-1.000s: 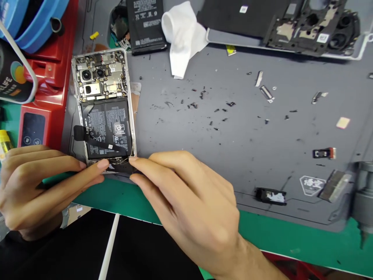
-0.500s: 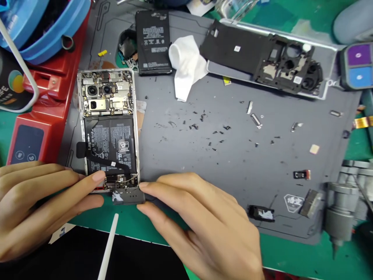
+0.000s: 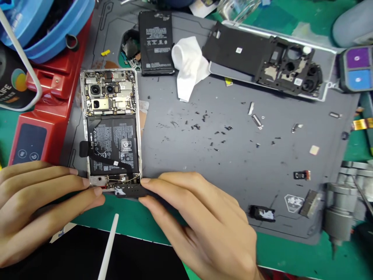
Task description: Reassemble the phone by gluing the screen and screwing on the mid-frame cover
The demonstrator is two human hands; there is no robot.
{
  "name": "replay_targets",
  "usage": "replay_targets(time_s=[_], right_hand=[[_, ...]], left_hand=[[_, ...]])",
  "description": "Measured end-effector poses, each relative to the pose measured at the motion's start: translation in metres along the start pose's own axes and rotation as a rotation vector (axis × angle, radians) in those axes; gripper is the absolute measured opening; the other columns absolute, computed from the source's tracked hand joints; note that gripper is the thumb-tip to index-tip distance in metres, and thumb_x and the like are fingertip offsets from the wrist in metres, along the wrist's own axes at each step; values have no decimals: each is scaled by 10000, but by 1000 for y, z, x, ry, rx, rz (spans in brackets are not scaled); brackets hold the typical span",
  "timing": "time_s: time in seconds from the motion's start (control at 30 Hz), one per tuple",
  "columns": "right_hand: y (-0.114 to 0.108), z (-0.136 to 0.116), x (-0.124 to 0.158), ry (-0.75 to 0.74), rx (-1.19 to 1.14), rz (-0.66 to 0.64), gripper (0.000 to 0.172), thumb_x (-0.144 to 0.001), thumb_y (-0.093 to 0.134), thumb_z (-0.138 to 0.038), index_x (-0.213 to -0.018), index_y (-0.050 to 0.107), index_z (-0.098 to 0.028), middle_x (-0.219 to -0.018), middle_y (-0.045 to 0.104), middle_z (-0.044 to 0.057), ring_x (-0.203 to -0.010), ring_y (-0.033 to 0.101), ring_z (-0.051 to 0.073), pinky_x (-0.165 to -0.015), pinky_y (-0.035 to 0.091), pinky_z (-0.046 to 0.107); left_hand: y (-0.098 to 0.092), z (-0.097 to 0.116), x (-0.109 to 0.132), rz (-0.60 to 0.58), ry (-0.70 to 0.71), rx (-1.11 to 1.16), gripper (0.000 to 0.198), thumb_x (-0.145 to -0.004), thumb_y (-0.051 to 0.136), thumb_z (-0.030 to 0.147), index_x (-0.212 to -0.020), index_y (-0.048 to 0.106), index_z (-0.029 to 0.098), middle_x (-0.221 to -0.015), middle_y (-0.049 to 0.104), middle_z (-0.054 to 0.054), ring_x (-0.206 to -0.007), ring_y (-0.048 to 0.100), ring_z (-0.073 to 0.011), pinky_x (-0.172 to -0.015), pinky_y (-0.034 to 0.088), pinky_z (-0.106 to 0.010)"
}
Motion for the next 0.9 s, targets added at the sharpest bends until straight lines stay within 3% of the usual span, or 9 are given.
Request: replay_targets(time_s=[0.07, 0.2, 0.37, 0.53, 0.63, 0.73, 0.83, 0.9], right_hand=[[-1, 0, 0, 8, 12, 5, 198, -1084, 737, -215, -1237, 818, -310, -1045, 829, 10, -758, 768, 168, -690, 679, 312], [-1, -3, -3, -22, 30, 5, 168, -1064, 771, -159, -1206, 794, -247, -1061, 812, 15, -784, 758, 129, -693, 651, 255], [2, -7, -8, -16, 39, 10, 215, -1022, 810, -105, -1189, 793, -239, -1073, 804, 2, -720, 705, 100, -673, 637, 242], [6, -8, -8, -34, 48, 36, 279, -981, 837, -68, -1186, 817, -255, -1048, 807, -6, -744, 730, 114, -678, 663, 252], [7, -8, -8, -56, 42, 63, 316, -952, 858, -42, -1188, 831, -250, -1055, 813, 7, -829, 778, 143, -711, 683, 258], [9, -8, -8, -55, 43, 71, 330, -946, 864, -35, -1194, 835, -250, -1061, 813, 8, -749, 734, 124, -664, 664, 264], [9, -9, -8, -59, 44, 74, 312, -955, 864, -50, -1194, 830, -248, -1055, 810, 0, -642, 645, 90, -616, 639, 265], [9, -10, -9, -59, 50, 72, 325, -954, 862, -43, -1192, 826, -261, -1055, 815, -8, -644, 655, 94, -620, 645, 269]], left_hand=[[-1, 1, 1, 40, 16, 2, 253, -1155, 586, 157, -1173, 821, 250, -1223, 798, -11, -1117, 725, -202, -971, 596, -457], [-3, 6, -1, -48, -71, 13, 263, -1181, 546, 174, -1161, 798, 248, -1183, 840, -19, -1145, 774, -214, -1000, 629, -460], [-5, 7, -5, -18, -87, 11, 150, -1133, 670, 172, -1085, 793, 243, -1162, 854, -9, -1120, 815, -207, -976, 664, -414], [1, 1, -3, -7, -29, 35, 292, -1180, 515, 151, -1161, 798, 221, -1170, 870, -24, -1125, 824, -201, -963, 674, -407], [4, 0, -3, 33, -6, 26, 233, -1150, 622, 139, -1191, 817, 259, -1161, 876, 19, -1103, 824, -176, -976, 662, -383], [6, 1, -2, 22, 14, 9, 262, -1089, 781, 160, -1322, 820, 271, -1138, 877, 47, -1087, 825, -166, -983, 646, -380], [5, 2, -1, 13, 43, 5, 341, -1088, 791, 159, -1421, 795, 234, -1142, 877, 38, -1121, 821, -172, -994, 641, -395], [6, 2, 0, 11, 35, 14, 326, -1095, 777, 146, -1410, 799, 228, -1151, 878, 33, -1135, 819, -172, -1011, 647, -396]])
Point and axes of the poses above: each hand's wrist, its own x-axis away from the middle knuckle, its own y-axis out of the palm, z = x × y, the point moved 2 cm from there along -x, towards the middle knuckle
